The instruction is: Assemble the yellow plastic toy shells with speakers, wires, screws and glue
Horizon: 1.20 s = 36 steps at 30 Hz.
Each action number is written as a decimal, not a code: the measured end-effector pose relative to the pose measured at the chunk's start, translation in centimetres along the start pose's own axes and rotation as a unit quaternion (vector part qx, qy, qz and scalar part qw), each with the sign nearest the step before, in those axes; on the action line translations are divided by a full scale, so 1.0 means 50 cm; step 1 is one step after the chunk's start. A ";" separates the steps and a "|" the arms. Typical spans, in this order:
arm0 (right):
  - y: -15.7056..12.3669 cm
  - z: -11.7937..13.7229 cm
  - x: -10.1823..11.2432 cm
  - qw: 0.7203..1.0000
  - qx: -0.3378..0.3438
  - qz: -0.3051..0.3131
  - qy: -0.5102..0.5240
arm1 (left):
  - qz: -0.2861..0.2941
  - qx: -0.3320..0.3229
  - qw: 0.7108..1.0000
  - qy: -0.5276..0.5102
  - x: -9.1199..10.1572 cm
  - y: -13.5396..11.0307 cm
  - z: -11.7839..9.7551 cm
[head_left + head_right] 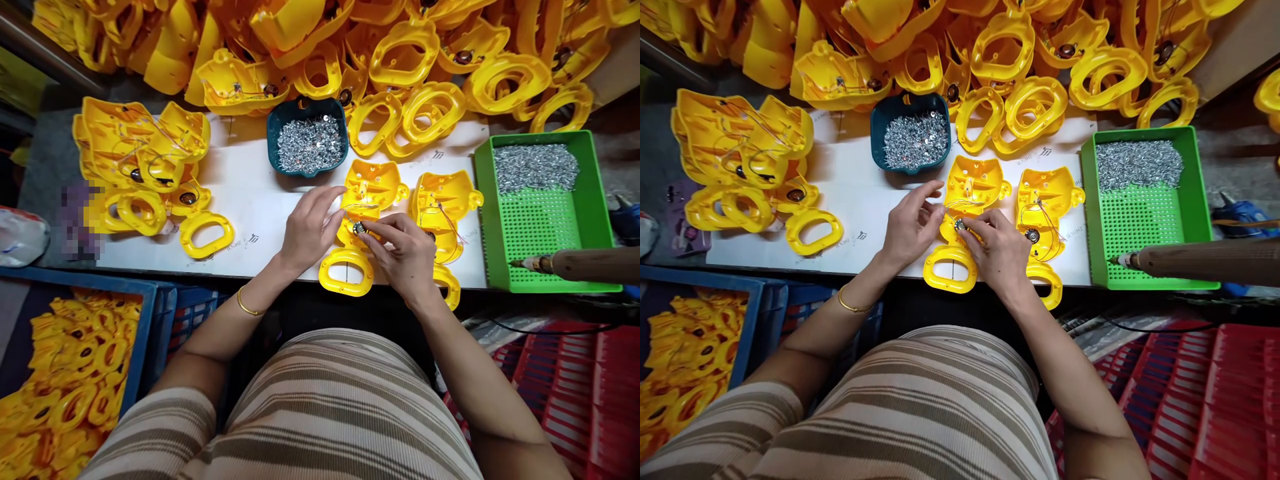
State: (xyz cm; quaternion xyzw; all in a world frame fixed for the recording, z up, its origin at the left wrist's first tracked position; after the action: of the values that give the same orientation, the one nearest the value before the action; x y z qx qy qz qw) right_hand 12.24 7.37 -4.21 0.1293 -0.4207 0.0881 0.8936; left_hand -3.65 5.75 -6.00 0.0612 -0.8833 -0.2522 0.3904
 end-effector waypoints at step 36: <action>-0.003 -0.009 -0.048 0.981 -0.039 0.086 -0.168 | 0.034 0.128 0.969 -0.209 -0.077 -0.036 0.008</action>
State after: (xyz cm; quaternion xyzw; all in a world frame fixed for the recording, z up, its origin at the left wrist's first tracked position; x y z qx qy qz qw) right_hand 11.10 7.28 -6.37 0.0710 -0.5775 0.1253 0.8036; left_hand -1.43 5.50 -9.66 0.0263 -0.9718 -0.1306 0.1943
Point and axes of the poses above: each hand's wrist, its own y-axis towards the middle knuckle, its own x-axis out of the back of the hand, z = x × y, the point moved 9 cm from there along y, towards the middle knuckle, and after that the axes turned 13 degrees about -x, right-handed, at the moved point
